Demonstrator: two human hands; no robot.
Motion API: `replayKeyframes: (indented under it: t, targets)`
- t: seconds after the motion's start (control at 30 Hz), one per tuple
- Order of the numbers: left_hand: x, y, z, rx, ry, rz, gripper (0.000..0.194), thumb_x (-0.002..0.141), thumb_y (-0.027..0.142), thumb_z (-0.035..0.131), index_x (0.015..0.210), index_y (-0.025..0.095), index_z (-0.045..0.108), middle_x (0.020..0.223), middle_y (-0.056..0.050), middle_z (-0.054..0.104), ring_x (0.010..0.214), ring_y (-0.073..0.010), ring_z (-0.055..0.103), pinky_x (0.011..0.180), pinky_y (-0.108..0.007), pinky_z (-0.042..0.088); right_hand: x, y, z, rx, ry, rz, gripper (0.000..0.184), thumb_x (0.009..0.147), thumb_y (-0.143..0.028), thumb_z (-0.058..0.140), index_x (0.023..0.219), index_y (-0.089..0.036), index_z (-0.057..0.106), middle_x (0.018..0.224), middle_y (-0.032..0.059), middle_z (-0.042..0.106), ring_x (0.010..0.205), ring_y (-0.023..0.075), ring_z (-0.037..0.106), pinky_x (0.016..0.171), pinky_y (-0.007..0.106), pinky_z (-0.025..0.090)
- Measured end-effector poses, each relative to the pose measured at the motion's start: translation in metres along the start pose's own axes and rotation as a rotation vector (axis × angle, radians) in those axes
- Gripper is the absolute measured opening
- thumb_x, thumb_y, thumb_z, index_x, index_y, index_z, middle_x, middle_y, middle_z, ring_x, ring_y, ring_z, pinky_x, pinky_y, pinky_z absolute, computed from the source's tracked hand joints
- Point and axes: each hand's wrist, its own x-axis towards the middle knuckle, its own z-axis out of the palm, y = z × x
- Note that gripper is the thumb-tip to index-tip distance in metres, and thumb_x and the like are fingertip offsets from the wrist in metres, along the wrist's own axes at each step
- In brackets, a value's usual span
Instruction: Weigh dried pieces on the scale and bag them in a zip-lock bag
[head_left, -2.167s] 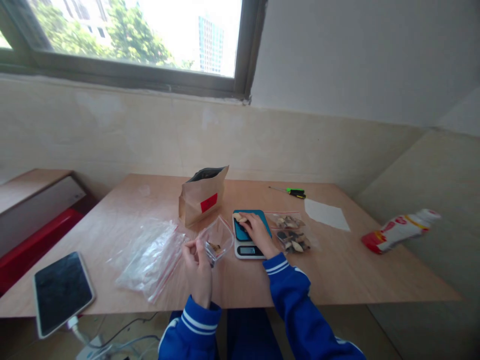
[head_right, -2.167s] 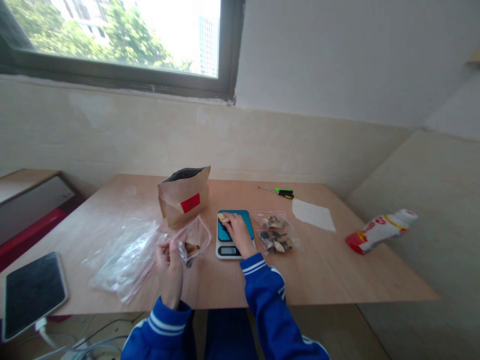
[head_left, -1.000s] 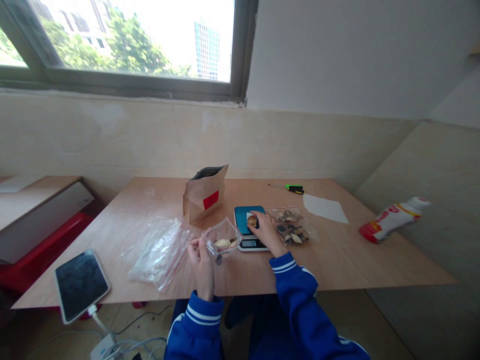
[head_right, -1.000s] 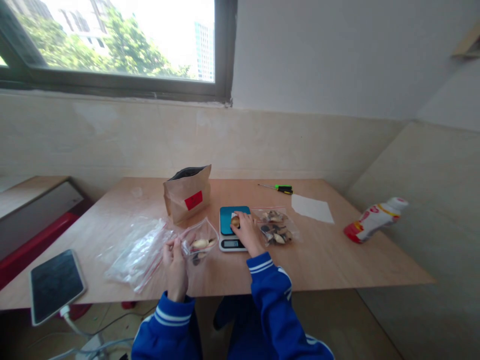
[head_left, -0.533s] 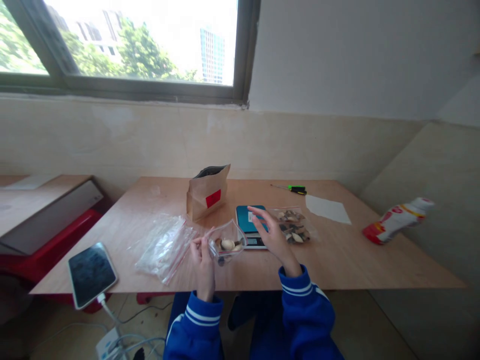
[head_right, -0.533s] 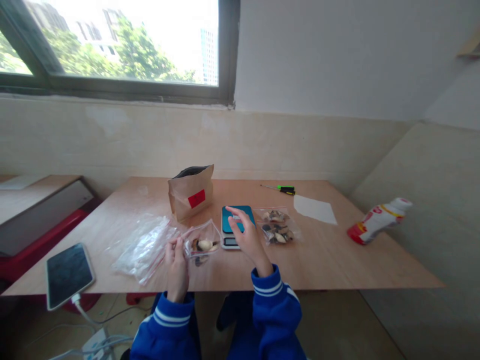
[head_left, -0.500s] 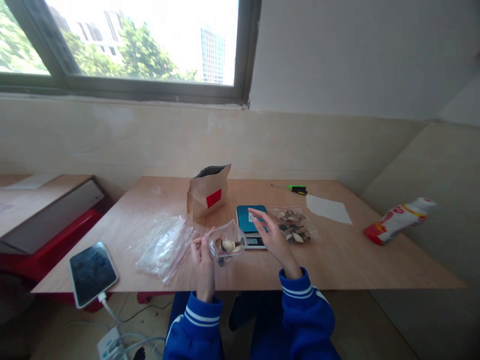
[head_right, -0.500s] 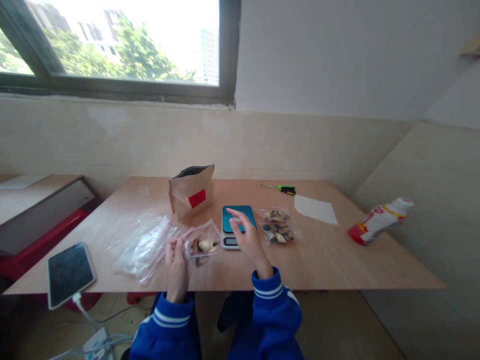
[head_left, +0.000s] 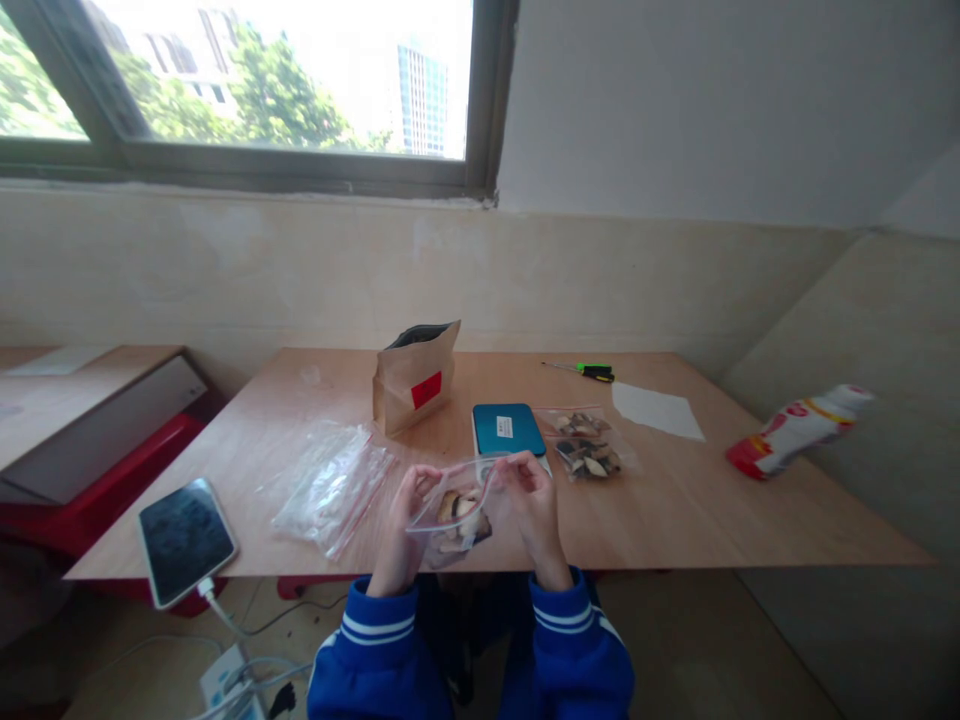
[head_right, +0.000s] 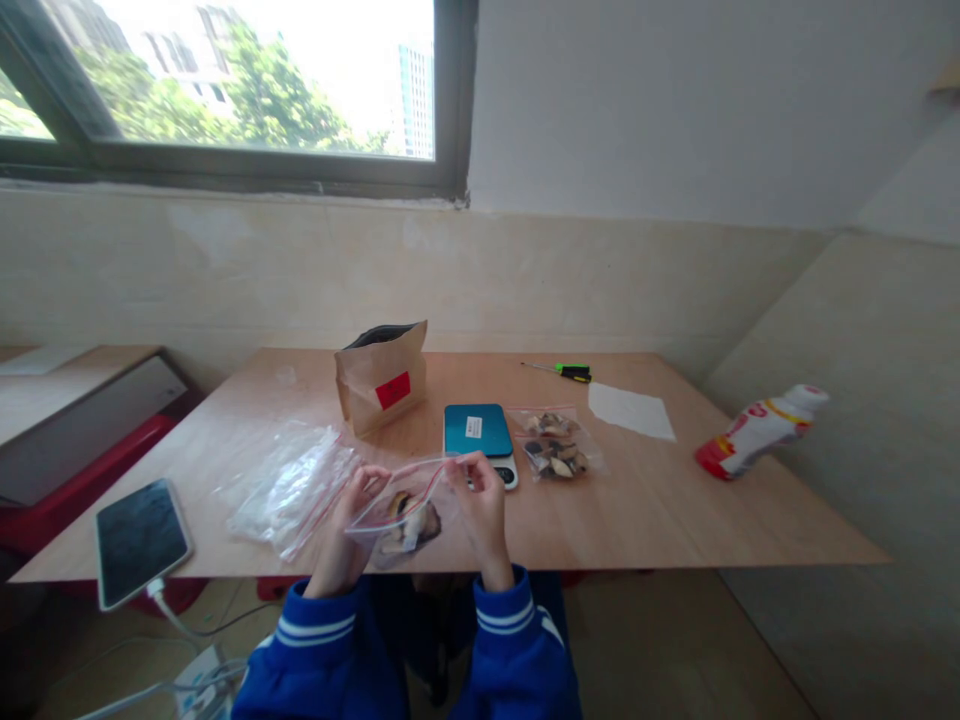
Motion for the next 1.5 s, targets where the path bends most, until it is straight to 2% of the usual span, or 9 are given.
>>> replayKeyframes:
  t: [0.13, 0.23, 0.43, 0.63, 0.7, 0.87, 1.03, 1.17, 1.5]
  targets:
    - [0.0, -0.004, -0.002, -0.166, -0.266, -0.112, 0.059, 0.075, 0.069, 0.053, 0.1, 0.017, 0.064, 0.111, -0.016, 0.069, 0.102, -0.0308, 0.065, 0.086, -0.047, 0.052, -0.002, 0.0, -0.002, 0.04, 0.378, -0.013, 0.033, 0.082, -0.048, 0.062, 0.072, -0.02, 0.048, 0.052, -0.0069, 0.049, 0.047, 0.0094, 0.047, 0.049, 0.021, 0.041]
    - [0.001, -0.009, 0.002, -0.034, -0.261, -0.026, 0.048, 0.069, 0.052, 0.071, 0.103, 0.017, 0.066, 0.11, -0.013, 0.07, 0.103, -0.0272, 0.065, 0.091, -0.042, 0.05, -0.003, -0.001, -0.005, 0.029, 0.466, -0.04, 0.032, 0.084, -0.049, 0.059, 0.075, -0.021, 0.046, 0.05, -0.0083, 0.046, 0.044, 0.0088, 0.044, 0.047, 0.021, 0.038]
    - [0.002, -0.015, 0.014, 0.087, 0.072, 0.11, 0.026, 0.074, 0.042, 0.07, 0.074, 0.016, 0.066, 0.073, -0.004, 0.071, 0.071, -0.0171, 0.065, 0.069, -0.029, 0.051, -0.007, -0.008, -0.005, -0.01, 0.283, -0.135, 0.029, 0.089, -0.045, 0.052, 0.074, -0.022, 0.046, 0.055, -0.0069, 0.047, 0.048, 0.0101, 0.047, 0.049, 0.021, 0.041]
    - [-0.004, -0.006, 0.022, 0.227, 0.032, 0.207, 0.023, 0.077, 0.04, 0.068, 0.075, 0.017, 0.066, 0.077, -0.005, 0.072, 0.075, -0.0184, 0.066, 0.071, -0.03, 0.051, -0.011, -0.009, -0.009, -0.19, 0.011, -0.18, 0.024, 0.092, -0.042, 0.048, 0.088, -0.022, 0.061, 0.081, 0.0028, 0.066, 0.071, 0.0162, 0.062, 0.066, 0.027, 0.05]
    - [-0.006, -0.005, 0.024, 0.245, 0.058, 0.234, 0.023, 0.079, 0.04, 0.066, 0.078, 0.017, 0.066, 0.076, -0.004, 0.071, 0.073, -0.0176, 0.065, 0.07, -0.029, 0.05, -0.012, -0.008, -0.012, -0.213, 0.051, -0.182, 0.025, 0.091, -0.042, 0.049, 0.089, -0.022, 0.063, 0.084, 0.0042, 0.068, 0.077, 0.0176, 0.064, 0.068, 0.028, 0.05]
    - [-0.006, -0.004, 0.018, 0.149, 0.22, 0.281, 0.02, 0.082, 0.038, 0.064, 0.083, 0.018, 0.062, 0.075, 0.0, 0.068, 0.073, -0.0143, 0.063, 0.072, -0.026, 0.048, -0.009, -0.01, -0.02, -0.117, 0.276, -0.162, 0.027, 0.09, -0.043, 0.052, 0.084, -0.019, 0.061, 0.056, -0.0034, 0.055, 0.05, 0.0116, 0.052, 0.051, 0.023, 0.044]
    - [-0.004, -0.003, 0.013, 0.084, 0.176, 0.25, 0.025, 0.084, 0.043, 0.06, 0.081, 0.019, 0.06, 0.069, 0.002, 0.062, 0.068, -0.0127, 0.06, 0.066, -0.024, 0.047, -0.007, -0.011, -0.025, -0.032, 0.19, -0.16, 0.028, 0.091, -0.043, 0.052, 0.082, -0.018, 0.061, 0.051, -0.0045, 0.054, 0.046, 0.0105, 0.052, 0.05, 0.022, 0.044]
    - [-0.004, -0.003, 0.01, 0.077, 0.232, 0.233, 0.026, 0.08, 0.043, 0.064, 0.081, 0.018, 0.062, 0.066, 0.003, 0.059, 0.064, -0.0109, 0.056, 0.062, -0.023, 0.045, -0.008, -0.008, -0.033, -0.053, 0.081, -0.138, 0.028, 0.091, -0.042, 0.052, 0.086, -0.018, 0.064, 0.056, -0.0014, 0.061, 0.049, 0.0114, 0.056, 0.051, 0.023, 0.046]
    - [-0.005, 0.006, 0.012, 0.251, 0.204, 0.293, 0.025, 0.084, 0.042, 0.059, 0.077, 0.018, 0.058, 0.064, 0.005, 0.054, 0.061, -0.0091, 0.05, 0.06, -0.021, 0.04, -0.011, -0.012, -0.037, -0.141, 0.168, -0.206, 0.02, 0.089, -0.033, 0.057, 0.076, -0.019, 0.063, 0.071, 0.0005, 0.065, 0.068, 0.0137, 0.061, 0.063, 0.024, 0.048]
